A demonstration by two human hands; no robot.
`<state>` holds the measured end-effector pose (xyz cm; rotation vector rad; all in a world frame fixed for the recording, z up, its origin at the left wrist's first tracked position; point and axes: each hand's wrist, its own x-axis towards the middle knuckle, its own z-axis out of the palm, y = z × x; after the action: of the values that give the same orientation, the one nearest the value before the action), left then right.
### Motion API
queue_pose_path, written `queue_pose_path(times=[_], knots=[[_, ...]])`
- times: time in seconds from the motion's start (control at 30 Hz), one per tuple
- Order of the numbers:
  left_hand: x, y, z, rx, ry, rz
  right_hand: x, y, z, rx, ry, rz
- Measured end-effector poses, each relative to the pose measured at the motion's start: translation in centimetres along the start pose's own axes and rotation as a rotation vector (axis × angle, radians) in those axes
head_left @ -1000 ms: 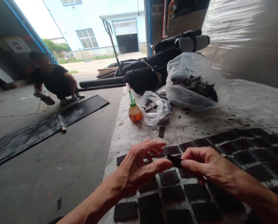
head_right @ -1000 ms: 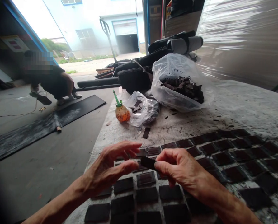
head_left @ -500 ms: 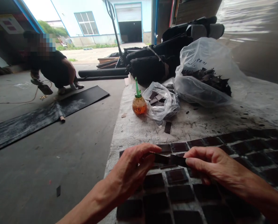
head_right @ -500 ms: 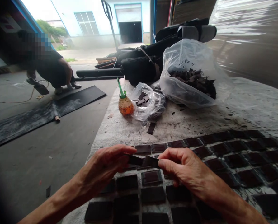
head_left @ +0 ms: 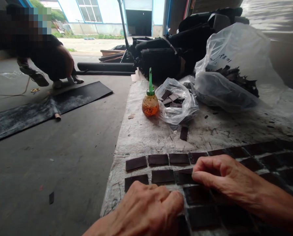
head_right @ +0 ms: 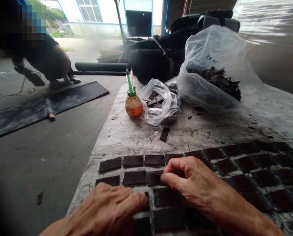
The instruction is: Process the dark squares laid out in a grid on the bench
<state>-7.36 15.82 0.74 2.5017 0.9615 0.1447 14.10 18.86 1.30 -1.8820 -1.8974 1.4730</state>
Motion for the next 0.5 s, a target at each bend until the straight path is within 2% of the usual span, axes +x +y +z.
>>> queue_pose_path(times=[0.1, 0.2, 0.3, 0.43, 0.5], knots=[[0.1, -0.4, 1.6, 0.141, -0.040, 0.047, 0.1, 0.1, 0.2, -0.027, 0.018, -0.008], [-0.2, -0.8, 2.7, 0.244, 0.028, 0.108, 0.3, 0.1, 0.4, -0.022, 0.036, -0.011], [-0.3, -0.9, 2.9, 0.324, 0.061, 0.142, 0.4, 0.2, 0.6, -0.027, 0.057, -0.010], [0.3, -0.5, 2.7, 0.295, 0.012, 0.102, 0.7, 0.4, 0.9, -0.032, 0.056, -0.002], [0.6, -0.4, 2.8, 0.300, 0.025, 0.090, 0.8, 0.4, 0.9, -0.034, 0.062, -0.004]])
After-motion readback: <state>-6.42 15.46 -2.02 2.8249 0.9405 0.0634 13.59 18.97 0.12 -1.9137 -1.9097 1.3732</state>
